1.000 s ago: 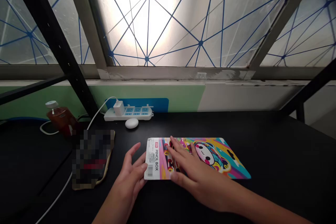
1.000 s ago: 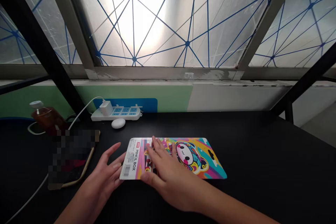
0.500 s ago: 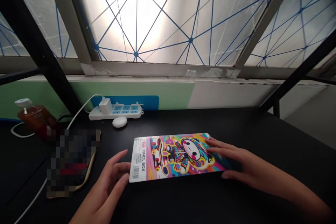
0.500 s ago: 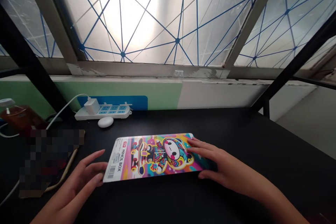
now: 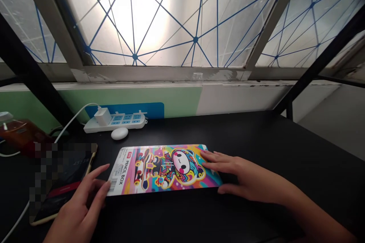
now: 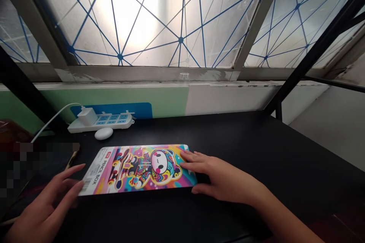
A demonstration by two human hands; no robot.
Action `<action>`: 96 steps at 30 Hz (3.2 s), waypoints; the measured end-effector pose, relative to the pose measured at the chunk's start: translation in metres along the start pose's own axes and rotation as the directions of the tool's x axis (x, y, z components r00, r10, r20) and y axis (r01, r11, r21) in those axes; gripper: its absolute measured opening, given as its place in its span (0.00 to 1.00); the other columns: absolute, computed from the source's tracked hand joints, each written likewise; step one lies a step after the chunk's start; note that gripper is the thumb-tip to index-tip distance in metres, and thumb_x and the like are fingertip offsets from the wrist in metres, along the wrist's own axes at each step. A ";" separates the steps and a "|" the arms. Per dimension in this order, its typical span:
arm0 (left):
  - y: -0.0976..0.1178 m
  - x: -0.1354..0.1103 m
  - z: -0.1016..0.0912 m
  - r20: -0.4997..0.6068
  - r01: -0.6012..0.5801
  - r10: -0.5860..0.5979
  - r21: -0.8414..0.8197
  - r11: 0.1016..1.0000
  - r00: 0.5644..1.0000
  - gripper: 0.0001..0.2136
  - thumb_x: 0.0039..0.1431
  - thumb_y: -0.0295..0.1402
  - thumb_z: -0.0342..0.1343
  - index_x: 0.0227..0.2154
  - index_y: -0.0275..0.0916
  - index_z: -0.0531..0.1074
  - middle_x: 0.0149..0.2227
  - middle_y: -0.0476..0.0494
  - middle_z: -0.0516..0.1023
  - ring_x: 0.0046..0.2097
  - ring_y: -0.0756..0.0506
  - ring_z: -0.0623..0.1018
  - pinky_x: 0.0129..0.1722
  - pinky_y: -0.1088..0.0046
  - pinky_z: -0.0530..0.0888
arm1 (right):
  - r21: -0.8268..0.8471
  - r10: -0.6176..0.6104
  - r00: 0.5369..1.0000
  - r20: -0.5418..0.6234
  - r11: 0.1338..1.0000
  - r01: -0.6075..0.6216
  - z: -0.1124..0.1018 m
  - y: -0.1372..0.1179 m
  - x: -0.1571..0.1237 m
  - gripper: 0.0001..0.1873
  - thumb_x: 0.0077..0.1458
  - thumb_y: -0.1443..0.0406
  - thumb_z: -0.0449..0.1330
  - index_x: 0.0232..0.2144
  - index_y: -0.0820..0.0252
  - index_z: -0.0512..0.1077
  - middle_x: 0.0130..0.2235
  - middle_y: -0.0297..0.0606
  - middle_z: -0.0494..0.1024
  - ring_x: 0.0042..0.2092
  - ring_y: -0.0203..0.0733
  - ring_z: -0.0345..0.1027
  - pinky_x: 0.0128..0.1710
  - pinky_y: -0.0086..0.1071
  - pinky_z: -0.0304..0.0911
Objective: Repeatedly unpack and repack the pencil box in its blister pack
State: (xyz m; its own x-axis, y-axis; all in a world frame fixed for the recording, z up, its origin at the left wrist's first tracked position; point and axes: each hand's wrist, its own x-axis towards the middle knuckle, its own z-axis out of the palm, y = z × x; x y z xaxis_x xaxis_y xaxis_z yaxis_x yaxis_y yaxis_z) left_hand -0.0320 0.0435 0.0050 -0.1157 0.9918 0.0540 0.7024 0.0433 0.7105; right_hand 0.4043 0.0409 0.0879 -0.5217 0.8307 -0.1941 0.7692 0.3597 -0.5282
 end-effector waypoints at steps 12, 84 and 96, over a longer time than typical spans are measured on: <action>0.005 -0.001 -0.005 -0.052 -0.032 0.028 -0.070 0.997 0.998 0.28 0.60 0.58 0.57 0.57 0.49 0.72 0.34 0.49 0.83 0.30 0.41 0.80 0.31 0.69 0.78 | 0.031 -0.056 0.997 0.054 0.998 0.054 -0.009 0.004 0.004 0.30 0.66 0.54 0.63 0.68 0.38 0.62 0.73 0.28 0.54 0.73 0.53 0.46 0.72 0.47 0.46; 0.092 0.040 -0.003 0.465 -0.468 0.356 0.148 0.872 0.811 0.41 0.55 0.48 0.70 0.69 0.46 0.63 0.72 0.41 0.63 0.73 0.34 0.60 0.68 0.53 0.63 | -0.515 -0.485 0.843 -0.230 0.796 0.317 0.056 -0.048 0.066 0.37 0.64 0.42 0.57 0.61 0.65 0.72 0.62 0.55 0.75 0.63 0.63 0.68 0.61 0.58 0.66; 0.080 0.044 -0.001 0.503 -0.496 0.372 0.135 0.858 0.780 0.55 0.38 0.55 0.76 0.70 0.46 0.61 0.74 0.37 0.57 0.74 0.30 0.54 0.70 0.48 0.57 | -0.681 -0.649 0.735 -0.197 0.630 0.373 0.053 -0.060 0.058 0.24 0.71 0.53 0.54 0.53 0.67 0.78 0.55 0.52 0.81 0.55 0.63 0.77 0.52 0.52 0.76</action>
State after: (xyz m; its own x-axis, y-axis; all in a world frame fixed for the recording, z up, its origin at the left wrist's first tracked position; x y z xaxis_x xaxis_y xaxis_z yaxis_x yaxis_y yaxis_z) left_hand 0.0184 0.0899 0.0654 0.5246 0.8501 -0.0465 0.7544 -0.4389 0.4881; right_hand 0.3083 0.0445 0.0647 -0.8097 0.4609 0.3633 0.5410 0.8261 0.1578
